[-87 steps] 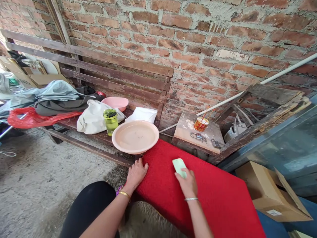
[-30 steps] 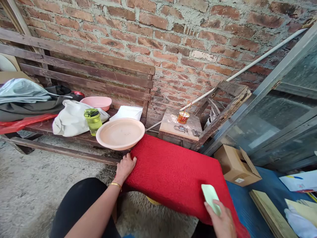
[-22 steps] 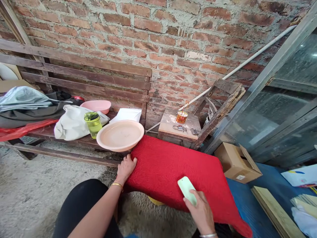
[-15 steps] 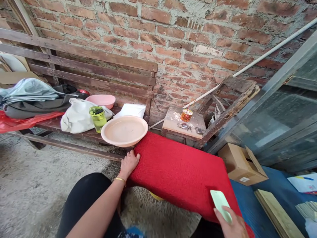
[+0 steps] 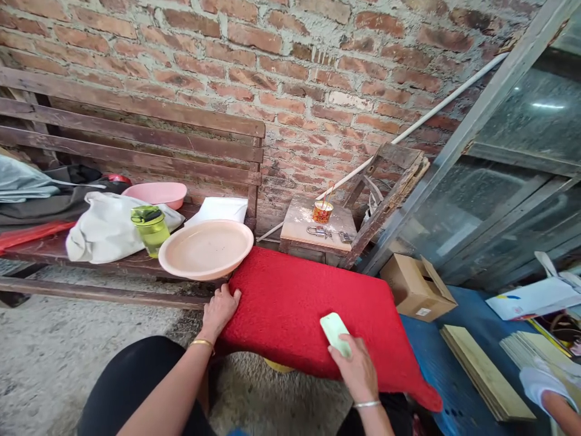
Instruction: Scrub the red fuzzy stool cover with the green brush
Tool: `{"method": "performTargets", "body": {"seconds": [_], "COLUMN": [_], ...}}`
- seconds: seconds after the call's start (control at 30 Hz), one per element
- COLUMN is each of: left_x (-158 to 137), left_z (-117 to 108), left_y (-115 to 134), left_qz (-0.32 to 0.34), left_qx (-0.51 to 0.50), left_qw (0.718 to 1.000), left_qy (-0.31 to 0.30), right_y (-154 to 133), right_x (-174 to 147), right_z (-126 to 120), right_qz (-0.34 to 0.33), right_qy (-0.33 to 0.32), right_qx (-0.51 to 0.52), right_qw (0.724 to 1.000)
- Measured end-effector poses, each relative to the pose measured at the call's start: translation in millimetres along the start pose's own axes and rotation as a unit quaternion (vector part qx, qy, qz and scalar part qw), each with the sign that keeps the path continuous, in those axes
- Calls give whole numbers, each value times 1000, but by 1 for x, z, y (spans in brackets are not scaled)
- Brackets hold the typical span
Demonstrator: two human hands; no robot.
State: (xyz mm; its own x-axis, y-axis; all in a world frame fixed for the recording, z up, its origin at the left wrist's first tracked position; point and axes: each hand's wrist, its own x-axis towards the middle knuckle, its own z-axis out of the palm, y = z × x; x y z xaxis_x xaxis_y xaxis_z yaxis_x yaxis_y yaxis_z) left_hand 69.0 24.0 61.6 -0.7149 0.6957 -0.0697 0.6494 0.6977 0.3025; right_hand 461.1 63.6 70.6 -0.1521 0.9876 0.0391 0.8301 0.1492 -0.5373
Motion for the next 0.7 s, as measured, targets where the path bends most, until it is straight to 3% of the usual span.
{"method": "performTargets", "body": {"seconds": [0.17,0.27,0.37,0.53,0.6,0.7], "left_x": [-1,-1,0,0,0,-2], "left_z": [0,0,0,1,0,-3], "left_y": [0,0,0,-1,0,3], "left_qz": [2,-2,1,4,-2,-11], "left_qx": [-5,-7,-7,-9,-10,-9], "left_qw": [1000,1000,1000,1000,1000,1000], "left_qy": [6,8,10,6,4,-1], "right_y": [92,119,111,74,78,106], "right_x": [-13,-26,-34,-42,-46,-53], "right_z": [-66,-92,-88,-55,-56,-77], "right_qz": [166,230,228,109,109,170], "right_qy": [56,73,83,32,17,20], "right_qx": [-56,-72,-60,-31,-39,-46], "right_qw": [983,968,968,993,993,984]}}
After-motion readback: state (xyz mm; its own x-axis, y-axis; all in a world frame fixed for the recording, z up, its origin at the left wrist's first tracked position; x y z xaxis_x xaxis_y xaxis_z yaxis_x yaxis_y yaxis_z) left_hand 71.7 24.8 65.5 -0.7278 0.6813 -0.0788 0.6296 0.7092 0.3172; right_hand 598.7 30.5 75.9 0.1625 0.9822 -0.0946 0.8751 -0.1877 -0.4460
